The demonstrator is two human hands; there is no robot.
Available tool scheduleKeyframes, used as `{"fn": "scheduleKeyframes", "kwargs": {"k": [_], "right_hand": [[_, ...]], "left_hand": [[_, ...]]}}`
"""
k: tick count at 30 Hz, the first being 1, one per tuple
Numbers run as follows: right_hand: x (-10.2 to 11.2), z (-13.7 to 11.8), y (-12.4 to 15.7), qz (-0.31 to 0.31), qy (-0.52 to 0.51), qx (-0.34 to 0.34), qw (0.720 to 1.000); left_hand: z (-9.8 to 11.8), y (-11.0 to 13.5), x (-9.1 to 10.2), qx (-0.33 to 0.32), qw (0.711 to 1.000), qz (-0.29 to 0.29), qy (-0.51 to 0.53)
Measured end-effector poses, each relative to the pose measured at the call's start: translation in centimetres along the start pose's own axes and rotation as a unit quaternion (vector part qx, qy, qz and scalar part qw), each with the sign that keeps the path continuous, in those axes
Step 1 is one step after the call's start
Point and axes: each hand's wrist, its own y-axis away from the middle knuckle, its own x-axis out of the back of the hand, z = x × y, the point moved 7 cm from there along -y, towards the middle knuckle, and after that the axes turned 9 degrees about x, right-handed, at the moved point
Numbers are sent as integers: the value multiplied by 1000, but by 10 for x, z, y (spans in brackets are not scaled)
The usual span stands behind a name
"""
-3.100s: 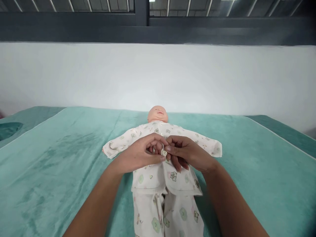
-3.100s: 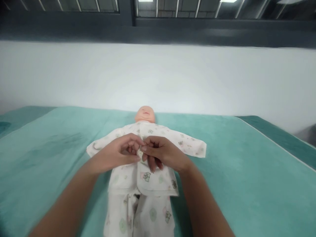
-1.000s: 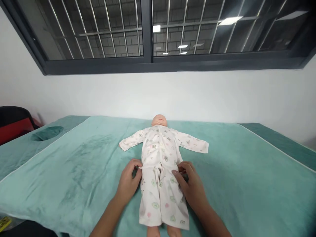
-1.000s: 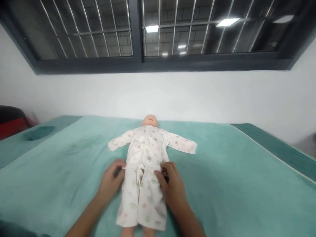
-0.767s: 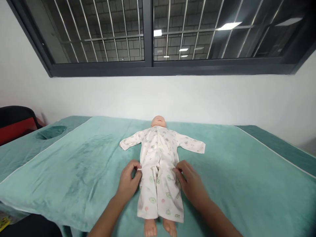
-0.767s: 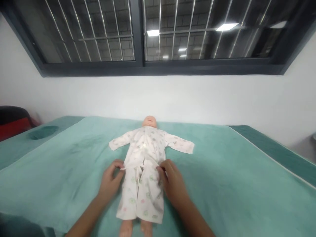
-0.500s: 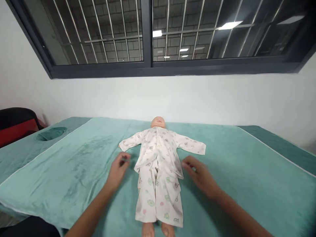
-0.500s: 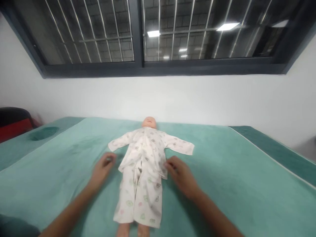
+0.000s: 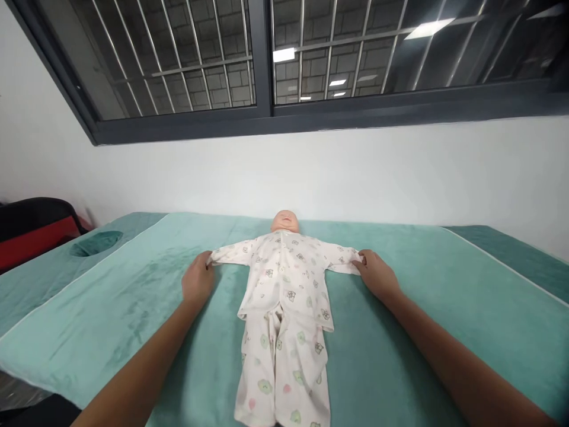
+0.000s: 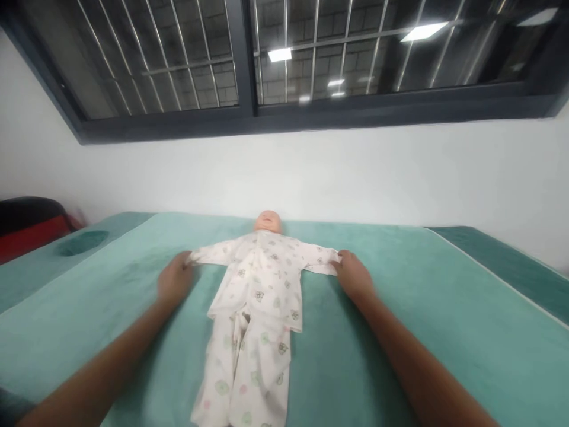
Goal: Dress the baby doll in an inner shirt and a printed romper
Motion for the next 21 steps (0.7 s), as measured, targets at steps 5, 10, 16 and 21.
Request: {"fn": "scheduleKeyframes", "kwargs": {"k": [5,10,16,21], "right_hand": [[1,12,-12,40,8,5,999],[20,-4,3,120,126,50,983],[8,-67,11,111,83,225,964],[-14,-59,6,15,54,186,981]], "left_hand": [[-16,-8,1,83,996,31,-18],[11,8,4,-83,991,98,-45],[35,17,-23,-237,970,-11,-50],[21,5,-31,-129,989,-54,-55]]}}
